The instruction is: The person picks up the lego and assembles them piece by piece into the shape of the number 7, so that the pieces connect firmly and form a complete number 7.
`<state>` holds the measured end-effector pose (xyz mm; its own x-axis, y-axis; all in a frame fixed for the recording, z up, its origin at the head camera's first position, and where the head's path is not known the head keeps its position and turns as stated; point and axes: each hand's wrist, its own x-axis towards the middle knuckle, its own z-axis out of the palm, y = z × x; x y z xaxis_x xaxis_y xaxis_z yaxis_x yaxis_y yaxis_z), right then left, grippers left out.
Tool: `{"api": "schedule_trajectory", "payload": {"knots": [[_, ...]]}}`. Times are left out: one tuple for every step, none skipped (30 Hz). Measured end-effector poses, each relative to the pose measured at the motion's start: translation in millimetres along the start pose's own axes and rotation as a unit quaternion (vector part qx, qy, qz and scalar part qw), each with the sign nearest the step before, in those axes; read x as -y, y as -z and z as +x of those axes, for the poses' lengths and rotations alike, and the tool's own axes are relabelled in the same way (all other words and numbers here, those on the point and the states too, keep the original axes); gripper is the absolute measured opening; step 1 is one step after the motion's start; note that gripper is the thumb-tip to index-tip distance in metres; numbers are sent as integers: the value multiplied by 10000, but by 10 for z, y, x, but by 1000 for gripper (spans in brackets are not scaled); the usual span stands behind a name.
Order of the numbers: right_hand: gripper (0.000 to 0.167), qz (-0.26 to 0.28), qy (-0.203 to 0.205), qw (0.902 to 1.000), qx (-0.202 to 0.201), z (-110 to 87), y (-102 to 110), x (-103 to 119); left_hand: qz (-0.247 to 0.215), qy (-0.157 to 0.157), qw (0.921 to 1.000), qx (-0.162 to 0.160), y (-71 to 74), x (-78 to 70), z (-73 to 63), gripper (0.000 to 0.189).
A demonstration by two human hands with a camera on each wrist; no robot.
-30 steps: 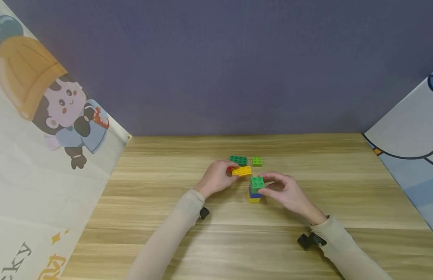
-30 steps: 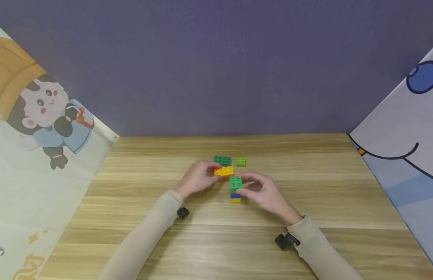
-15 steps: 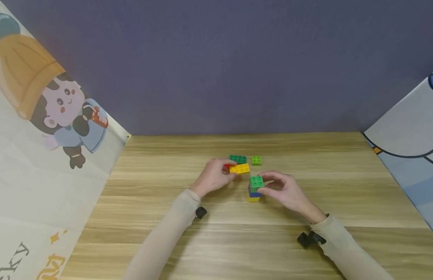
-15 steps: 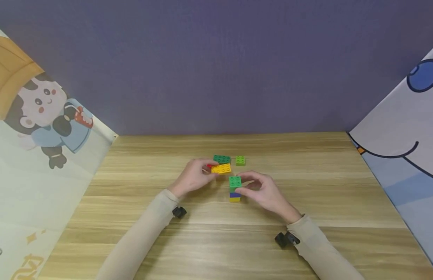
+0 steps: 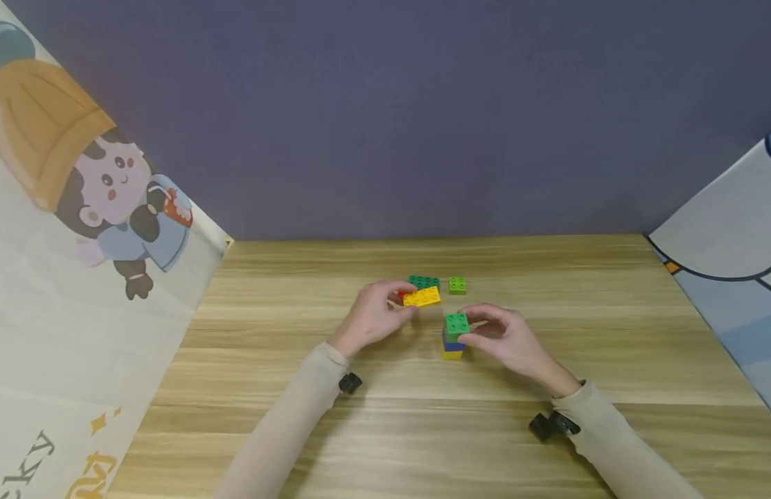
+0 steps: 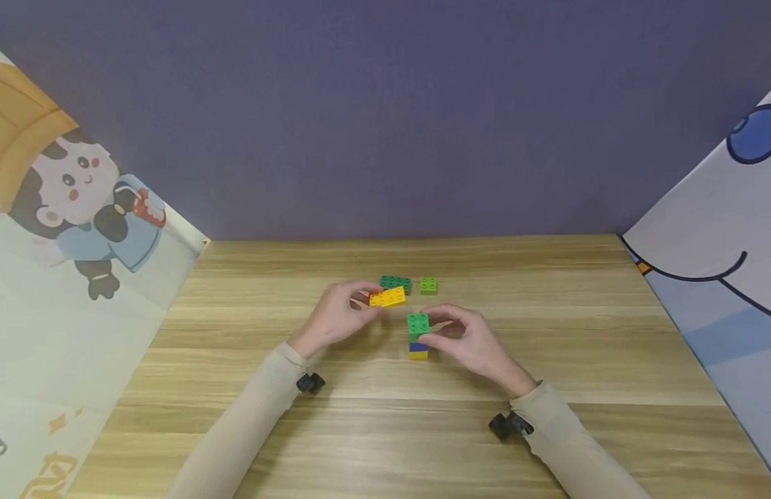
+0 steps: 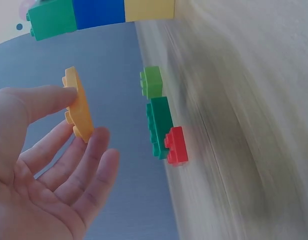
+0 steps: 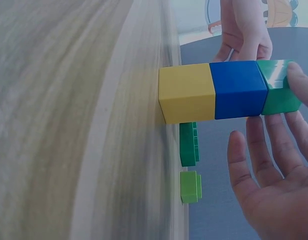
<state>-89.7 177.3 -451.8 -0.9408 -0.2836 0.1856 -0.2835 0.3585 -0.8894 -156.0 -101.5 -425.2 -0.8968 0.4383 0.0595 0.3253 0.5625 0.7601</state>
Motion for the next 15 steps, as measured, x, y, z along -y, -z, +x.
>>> {"api": "schedule_trajectory", "payload": {"knots": [[39, -14, 3, 10000, -8, -1, 0, -4, 16, -10, 10000, -4, 4, -7, -5, 38], [39, -29, 5, 10000, -12, -1, 0, -7, 26, -23, 10000, -13, 8, -15, -8, 38], [39, -35, 4, 10000, -12, 0, -1, -11, 38, -32, 10000, -23, 11, -22, -12, 38], [39, -39, -1, 10000, -10, -1, -1, -12, 44, -40, 10000, -33, 14, -29, -17, 38], [39, -36, -8, 10000, -3, -1, -1, -13, 46, -51, 10000, -46, 17, -37, -22, 38], [39, -38, -10, 10000, 1, -1, -1, -15, 48, -64, 9999, -64, 20, -44, -25, 37], [39, -37, -18, 10000, 6, -2, -2, -16, 42, -76, 9999, -79, 24, -51, -30, 37], [39, -36, -22, 10000, 13, -2, -2, -17, 23, -93, 9999, -97, 26, -58, -33, 37], [39, -30, -29, 10000, 18, -3, -1, -18, 13, -109, 9999, -112, 28, -63, -37, 36], [39, -27, -32, 10000, 24, -3, -1, -20, 0, -131, 9998, -128, 31, -69, -40, 36], [39, -19, -30, 10000, 24, -3, -1, -22, -12, -152, 9998, -146, 34, -76, -42, 36], [39, -13, -31, 10000, 22, -2, -2, -24, -23, -171, 9997, -157, 36, -82, -45, 36], [39, -2, -33, 10000, 17, -2, -4, -25, -36, -188, 9997, -174, 39, -89, -49, 36], [39, 6, -32, 10000, 11, 0, -6, -26, -51, -202, 9996, -184, 41, -97, -53, 36], [39, 10, -37, 10000, 2, 0, -8, -28, -61, -208, 9996, -189, 43, -103, -58, 36]]}}
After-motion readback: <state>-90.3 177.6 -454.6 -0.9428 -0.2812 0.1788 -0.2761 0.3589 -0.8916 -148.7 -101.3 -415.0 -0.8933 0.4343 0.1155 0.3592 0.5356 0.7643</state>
